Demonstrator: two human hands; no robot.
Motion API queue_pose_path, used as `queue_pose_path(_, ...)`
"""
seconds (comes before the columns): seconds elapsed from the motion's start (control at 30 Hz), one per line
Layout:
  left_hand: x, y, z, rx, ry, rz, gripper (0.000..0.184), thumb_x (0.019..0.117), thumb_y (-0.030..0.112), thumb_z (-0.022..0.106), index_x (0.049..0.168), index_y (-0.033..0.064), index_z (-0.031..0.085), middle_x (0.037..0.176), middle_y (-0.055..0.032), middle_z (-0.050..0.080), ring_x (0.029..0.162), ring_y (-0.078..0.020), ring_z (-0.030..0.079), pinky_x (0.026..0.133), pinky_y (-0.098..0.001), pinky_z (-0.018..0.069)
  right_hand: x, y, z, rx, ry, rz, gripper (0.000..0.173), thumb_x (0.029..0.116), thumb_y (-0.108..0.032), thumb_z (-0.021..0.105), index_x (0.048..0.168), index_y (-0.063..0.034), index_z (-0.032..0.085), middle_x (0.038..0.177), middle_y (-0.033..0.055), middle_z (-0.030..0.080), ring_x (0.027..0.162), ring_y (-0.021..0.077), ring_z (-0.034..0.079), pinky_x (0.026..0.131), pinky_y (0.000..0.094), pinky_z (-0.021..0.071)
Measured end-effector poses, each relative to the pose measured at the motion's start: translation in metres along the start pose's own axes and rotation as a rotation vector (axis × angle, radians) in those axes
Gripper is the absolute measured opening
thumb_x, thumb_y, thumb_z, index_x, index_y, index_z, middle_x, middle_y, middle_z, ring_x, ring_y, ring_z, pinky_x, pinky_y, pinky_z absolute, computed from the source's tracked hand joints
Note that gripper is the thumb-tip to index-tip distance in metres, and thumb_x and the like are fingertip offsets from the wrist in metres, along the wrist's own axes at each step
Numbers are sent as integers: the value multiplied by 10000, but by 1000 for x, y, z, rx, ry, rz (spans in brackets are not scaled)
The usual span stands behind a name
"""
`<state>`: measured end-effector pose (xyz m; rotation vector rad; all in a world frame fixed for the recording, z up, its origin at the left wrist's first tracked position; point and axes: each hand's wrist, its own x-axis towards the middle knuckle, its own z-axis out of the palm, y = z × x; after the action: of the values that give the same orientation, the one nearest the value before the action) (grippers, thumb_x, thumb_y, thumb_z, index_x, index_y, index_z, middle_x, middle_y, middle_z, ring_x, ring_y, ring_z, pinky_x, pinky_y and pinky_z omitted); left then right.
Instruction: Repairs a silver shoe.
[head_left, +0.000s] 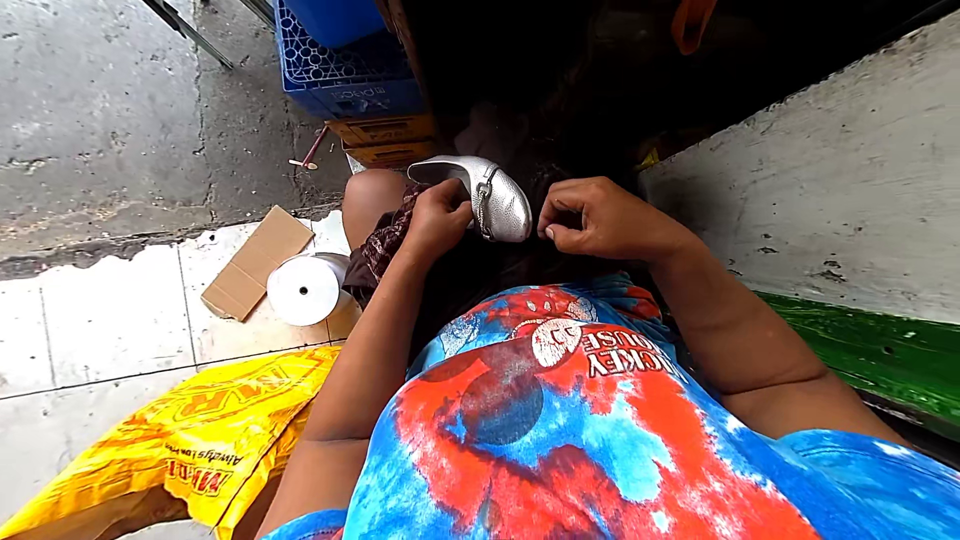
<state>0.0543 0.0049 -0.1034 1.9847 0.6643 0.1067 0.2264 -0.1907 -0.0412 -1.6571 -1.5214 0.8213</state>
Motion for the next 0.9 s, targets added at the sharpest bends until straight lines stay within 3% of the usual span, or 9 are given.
queue_pose_path(0.1, 0, -1, 3, -5, -6, 2, 121, 945, 91, 583, 863, 20, 638, 734, -38, 610, 681, -97, 574, 679, -361, 482, -2, 9, 2, 375, -133, 50, 88, 881, -53, 587, 836, -47, 662, 811, -28, 629, 694, -24, 553, 611, 145, 456)
queue_pose_path(0.2, 1, -4, 2, -11, -5, 7, 135, 954, 102, 577, 859, 24, 633, 731, -40, 602, 680, -102, 565, 675, -362, 471, -10, 23, 3, 716, -176, -41, 157, 932, -257, 589, 814, -164, 636, 775, -111, 638, 600, -53, 528, 492, 139, 405)
queue_pose_path(0.33, 3, -3, 0, -1, -7, 0, 149, 960, 96, 573, 852, 10, 629, 723, -56, 583, 679, -134, 553, 676, -390, 460, -34, 11, -30, 854, -47, -311, 268, 981, -417, 583, 823, -228, 690, 746, -123, 651, 715, 24, 624, 740, 273, 551)
queue_pose_path(0.4, 4, -2, 0, 10, -8, 2, 159, 963, 99, 576, 846, 4, 626, 718, -66, 575, 682, -151, 550, 676, -405, 453, -53, -3, -54, 745, 18, -353, 263, 988, -368, 585, 808, -188, 653, 669, -115, 590, 631, 21, 593, 652, 241, 540)
queue_pose_path(0.5, 5, -2, 2, 24, -7, 7, 153, 958, 100, 589, 837, 13, 623, 713, -65, 574, 682, -162, 556, 673, -416, 457, -100, -41, -100, 126, 42, -106, 313, 1020, -415, 572, 924, -147, 700, 719, -115, 611, 590, -39, 541, 510, 141, 466)
queue_pose_path(0.57, 5, 2, 3, 35, -14, 8, 147, 957, 83, 590, 839, 4, 623, 722, -86, 584, 695, -187, 569, 683, -439, 463, -137, -73, -120, -231, 117, 140, 370, 1035, -425, 541, 1071, -124, 753, 736, -99, 658, 590, -37, 568, 511, 171, 490)
queue_pose_path(0.63, 5, 4, 7, 36, -23, 21, 149, 963, 81, 590, 849, -4, 635, 735, -101, 605, 709, -200, 592, 695, -450, 478, -152, -93, -123, -317, 259, 234, 361, 1030, -391, 565, 1089, -87, 750, 737, -91, 658, 600, -51, 552, 529, 153, 471)
queue_pose_path(0.73, 8, 7, 10, 48, -33, -3, 162, 979, 112, 608, 915, -15, 684, 812, -141, 672, 785, -251, 654, 765, -517, 511, -108, -88, -101, -393, 436, 115, 312, 992, -354, 615, 995, -57, 710, 693, -68, 589, 542, -45, 459, 491, 165, 408)
queue_pose_path(0.9, 5, 22, 3, 167, -53, -29, 158, 977, 103, 604, 924, -30, 672, 862, -197, 677, 865, -345, 670, 803, -594, 501, -8, -47, -4, -288, 281, 177, 486, 902, -381, 781, 1271, -76, 698, 773, 98, 644, 572, 211, 535, 527, 431, 478)
